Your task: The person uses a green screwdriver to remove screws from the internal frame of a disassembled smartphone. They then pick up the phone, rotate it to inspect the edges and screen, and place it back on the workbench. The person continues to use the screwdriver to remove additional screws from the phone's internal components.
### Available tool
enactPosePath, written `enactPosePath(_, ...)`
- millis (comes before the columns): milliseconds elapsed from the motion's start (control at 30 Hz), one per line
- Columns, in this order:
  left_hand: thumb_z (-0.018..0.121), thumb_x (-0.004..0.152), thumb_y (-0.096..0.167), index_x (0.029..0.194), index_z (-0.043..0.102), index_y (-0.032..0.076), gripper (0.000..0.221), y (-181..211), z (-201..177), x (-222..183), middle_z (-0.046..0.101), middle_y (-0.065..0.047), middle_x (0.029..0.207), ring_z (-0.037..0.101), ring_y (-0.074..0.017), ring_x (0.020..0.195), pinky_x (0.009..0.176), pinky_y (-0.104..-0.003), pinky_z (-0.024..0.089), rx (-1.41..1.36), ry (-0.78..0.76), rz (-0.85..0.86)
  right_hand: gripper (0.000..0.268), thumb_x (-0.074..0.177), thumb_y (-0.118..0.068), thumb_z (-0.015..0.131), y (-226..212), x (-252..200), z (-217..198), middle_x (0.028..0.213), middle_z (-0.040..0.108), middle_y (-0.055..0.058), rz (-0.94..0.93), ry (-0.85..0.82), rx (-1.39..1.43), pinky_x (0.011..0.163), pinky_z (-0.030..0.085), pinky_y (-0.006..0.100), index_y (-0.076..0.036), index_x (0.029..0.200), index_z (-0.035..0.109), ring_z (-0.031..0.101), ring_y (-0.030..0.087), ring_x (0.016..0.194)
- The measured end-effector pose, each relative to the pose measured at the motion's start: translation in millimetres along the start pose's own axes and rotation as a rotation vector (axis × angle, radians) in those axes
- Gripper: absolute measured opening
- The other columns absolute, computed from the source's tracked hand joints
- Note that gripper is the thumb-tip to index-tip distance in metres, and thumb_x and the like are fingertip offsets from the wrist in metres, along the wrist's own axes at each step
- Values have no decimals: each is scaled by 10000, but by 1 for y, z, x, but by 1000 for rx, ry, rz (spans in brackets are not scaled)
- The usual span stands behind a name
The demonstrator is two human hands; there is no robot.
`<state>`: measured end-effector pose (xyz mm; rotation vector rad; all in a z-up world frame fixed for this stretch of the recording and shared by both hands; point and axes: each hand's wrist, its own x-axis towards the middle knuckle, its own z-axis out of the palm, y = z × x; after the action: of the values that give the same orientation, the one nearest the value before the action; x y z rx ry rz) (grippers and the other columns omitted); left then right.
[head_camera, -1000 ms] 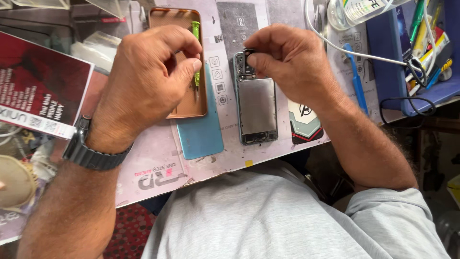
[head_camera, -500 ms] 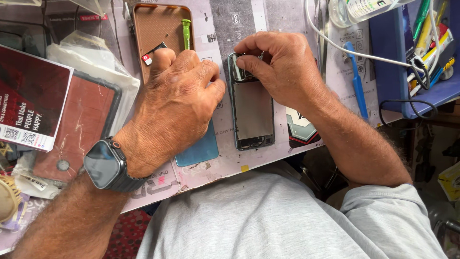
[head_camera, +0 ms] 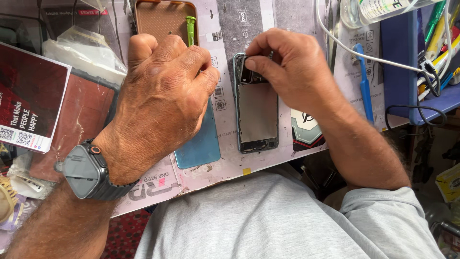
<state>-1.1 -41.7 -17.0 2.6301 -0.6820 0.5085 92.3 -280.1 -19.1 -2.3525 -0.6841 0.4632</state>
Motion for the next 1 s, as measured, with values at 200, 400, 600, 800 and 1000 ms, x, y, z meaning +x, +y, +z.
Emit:
enactPosePath(200,777,849,88,967,773,92,118,-3,-1,1,673,-19,983,578,-214,939,929,-409,358,-43,-26,-18,94,978,-52,767,5,-2,-11,854,713,4,111,-52,179,653,539,186,-29,1062,732,620,40,748)
enactPosePath(400,774,882,99,1063,785,108,181,-6,-2,0,688,4,981,575,-199,933,926,-410,346,-12,5,-12,103,981,-59,752,5,-1,-11,887,740,9,92,-47,185,691,573,192,-24,1076,737,661,38,787)
enactPosePath(600,756,903,66,1068,783,107,173,-8,-3,-1,697,11,907,590,-200,897,912,-410,353,-6,13,-15,99,985,-85,750,4,0,-16,823,726,28,193,-17,127,587,508,221,-36,1071,748,608,71,692)
enactPosePath(800,705,930,8,1083,762,94,184,-21,-14,-11,691,-14,896,610,-220,945,926,-440,370,7,68,-56,114,958,-43,742,-29,-17,-8,924,752,42,-33,-144,190,720,583,245,-9,1066,734,691,94,821)
enactPosePath(1000,595,935,-64,1055,726,34,202,-36,-13,-17,688,-58,951,632,-266,953,892,-457,410,-41,176,-98,112,946,-57,727,-65,-45,49,949,753,91,-264,-275,128,708,609,317,-11,1045,704,737,198,823)
